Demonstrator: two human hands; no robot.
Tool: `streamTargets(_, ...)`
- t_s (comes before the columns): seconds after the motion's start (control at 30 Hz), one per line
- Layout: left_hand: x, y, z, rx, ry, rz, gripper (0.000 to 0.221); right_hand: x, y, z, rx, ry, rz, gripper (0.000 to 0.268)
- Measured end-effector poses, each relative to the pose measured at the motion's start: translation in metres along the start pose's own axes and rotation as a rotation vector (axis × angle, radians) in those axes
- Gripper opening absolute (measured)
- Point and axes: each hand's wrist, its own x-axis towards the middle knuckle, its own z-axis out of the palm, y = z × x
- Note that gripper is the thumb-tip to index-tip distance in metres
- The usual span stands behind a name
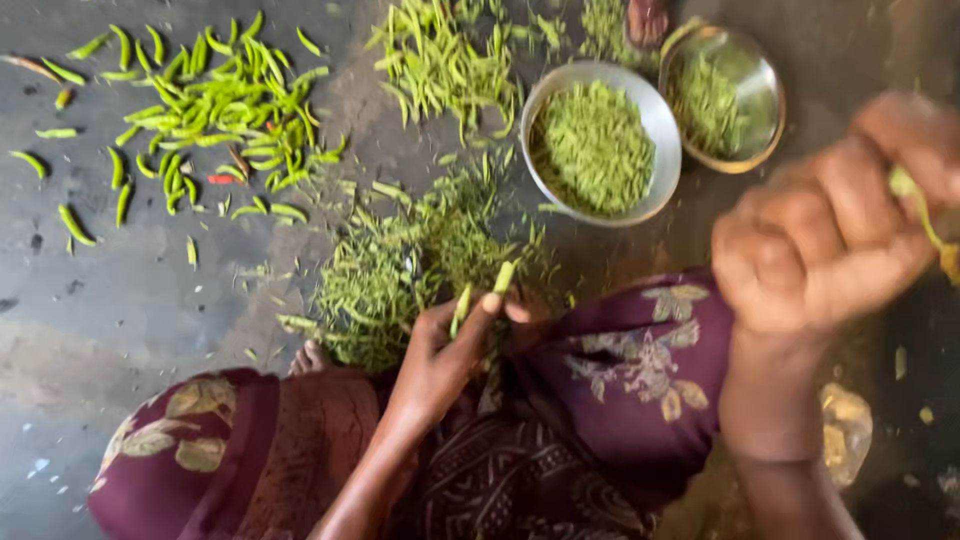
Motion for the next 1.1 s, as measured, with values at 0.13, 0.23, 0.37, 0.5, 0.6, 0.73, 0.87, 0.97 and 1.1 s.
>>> streamTargets(0.13,0.000,-0.007,0.002,0.252,0.031,0.230,0.030,0.005,0.033,-0.031,-0.396,0.216,0.489,0.018)
streamTargets(0.23,0.003,-0.006,-0.003,0.363,-0.011,0.355,0.021,0.002,0.086,-0.038,-0.727,0.357,0.769,0.015)
streamTargets(0.37,0.011,-0.005,-0.001,0.614,0.141,0.338,0.023,-0.015,0.111,-0.040,-1.894,-0.310,0.284,0.024)
streamTargets(0.5,0.005,-0.011,0.001,0.676,0.220,0.344,0.025,-0.031,0.107,-0.031,-2.047,-0.445,0.405,0.035)
streamTargets(0.6,0.010,-0.006,0.002,0.664,0.233,0.356,0.027,-0.022,0.100,-0.025,-2.113,-0.511,0.387,0.029)
streamTargets(0.73,0.013,-0.003,0.000,0.425,0.318,0.673,0.024,-0.023,0.102,-0.018,-2.081,-0.326,0.074,0.012)
streamTargets(0.87,0.009,-0.012,0.010,-0.420,-0.093,0.352,0.034,-0.033,0.106,-0.010,-1.791,-0.017,-0.085,0.019)
streamTargets(0.97,0.008,-0.018,0.019,-0.935,-0.303,0.193,0.032,-0.024,0.110,0.003,-1.423,0.182,0.061,0.012)
streamTargets(1.1,0.004,-0.011,0.030,-0.461,-0.338,0.306,0.035,0.014,0.089,0.003,-0.815,0.683,0.202,0.011)
